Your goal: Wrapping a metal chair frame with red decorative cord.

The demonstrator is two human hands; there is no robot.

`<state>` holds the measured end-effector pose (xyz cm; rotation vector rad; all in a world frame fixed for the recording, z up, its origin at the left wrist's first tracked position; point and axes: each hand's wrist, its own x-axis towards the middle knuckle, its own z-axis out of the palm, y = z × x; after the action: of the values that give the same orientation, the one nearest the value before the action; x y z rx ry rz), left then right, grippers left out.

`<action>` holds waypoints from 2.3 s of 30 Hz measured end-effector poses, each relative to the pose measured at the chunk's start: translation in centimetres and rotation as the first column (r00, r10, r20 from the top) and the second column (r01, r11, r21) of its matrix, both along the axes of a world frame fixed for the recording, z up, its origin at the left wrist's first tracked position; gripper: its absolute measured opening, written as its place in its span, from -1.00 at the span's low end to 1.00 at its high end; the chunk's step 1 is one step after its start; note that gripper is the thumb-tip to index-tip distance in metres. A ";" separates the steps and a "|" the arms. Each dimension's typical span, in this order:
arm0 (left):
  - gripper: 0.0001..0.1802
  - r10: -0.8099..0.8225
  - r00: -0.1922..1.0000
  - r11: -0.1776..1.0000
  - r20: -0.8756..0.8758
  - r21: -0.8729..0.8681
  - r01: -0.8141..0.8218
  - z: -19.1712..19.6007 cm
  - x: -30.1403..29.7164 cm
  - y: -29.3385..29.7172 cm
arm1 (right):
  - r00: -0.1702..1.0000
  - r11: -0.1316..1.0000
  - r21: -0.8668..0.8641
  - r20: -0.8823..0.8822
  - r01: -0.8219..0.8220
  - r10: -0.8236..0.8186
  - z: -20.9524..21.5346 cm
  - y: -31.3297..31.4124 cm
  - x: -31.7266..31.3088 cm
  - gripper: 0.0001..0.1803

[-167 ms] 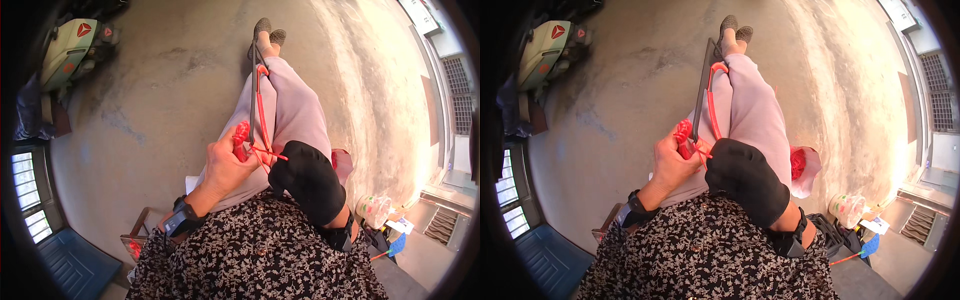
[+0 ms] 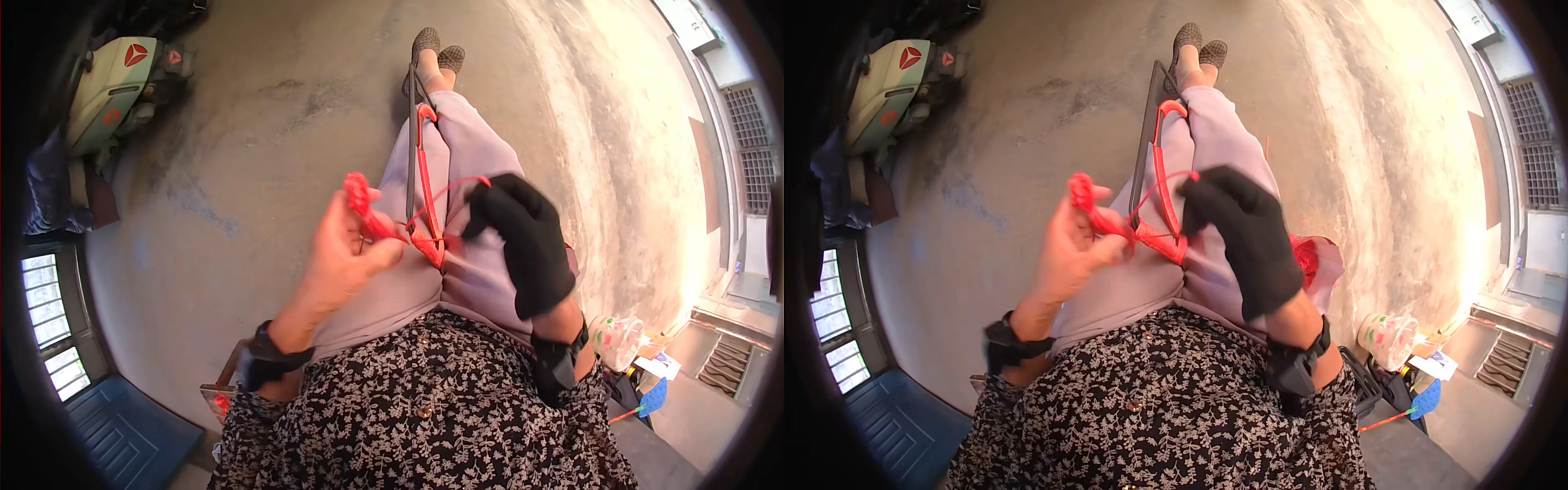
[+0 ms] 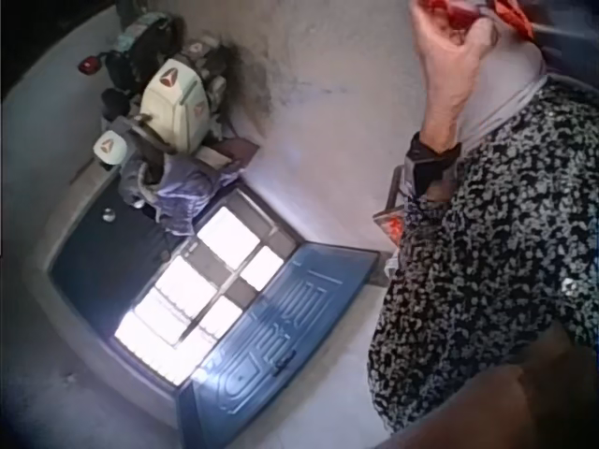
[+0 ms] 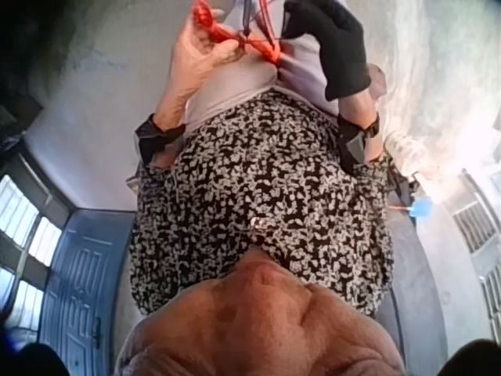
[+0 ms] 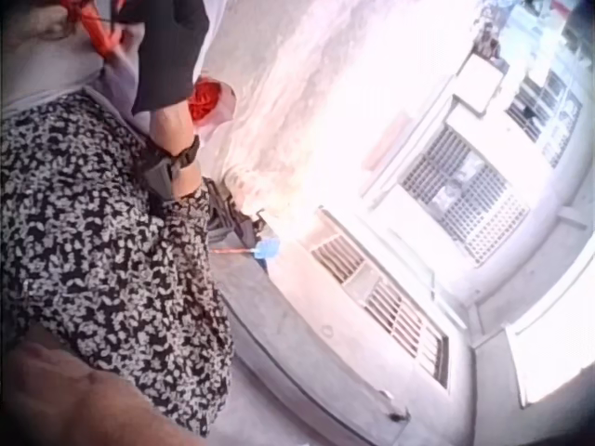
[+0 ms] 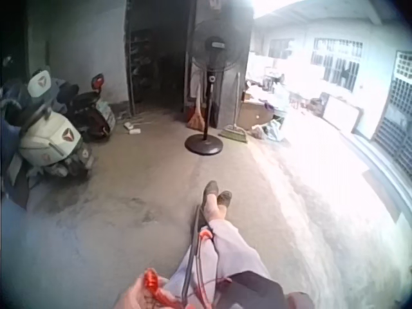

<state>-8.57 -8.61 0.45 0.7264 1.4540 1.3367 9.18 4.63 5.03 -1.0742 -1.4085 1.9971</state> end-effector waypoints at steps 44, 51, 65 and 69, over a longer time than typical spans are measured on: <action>-0.46 -0.151 0.309 0.971 0.939 0.199 -0.129 1.8 -3.3 -2.3 | 0.781 0.875 -0.363 -0.624 -0.320 0.027 1.7 -1.0 3.9 -0.69; -0.64 0.154 0.783 0.975 0.602 -0.223 -0.020 0.6 -2.5 -7.5 | 0.893 0.854 0.336 0.355 -0.397 0.275 -4.2 -3.6 -1.1 -0.62; -0.64 -0.267 0.705 0.901 0.657 0.429 -0.058 3.3 -1.5 -2.0 | 0.981 0.658 0.753 0.140 -0.020 -0.131 -2.4 -0.5 0.0 -0.81; -0.61 -0.017 0.942 0.990 0.336 0.136 -0.030 0.6 -1.0 0.7 | 0.932 0.654 0.750 0.300 -0.099 -0.203 -2.4 -0.5 -1.4 -0.82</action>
<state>-9.62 -7.89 1.06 0.5473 1.0989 1.4968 7.81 4.14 2.61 -1.0602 -2.0979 0.9491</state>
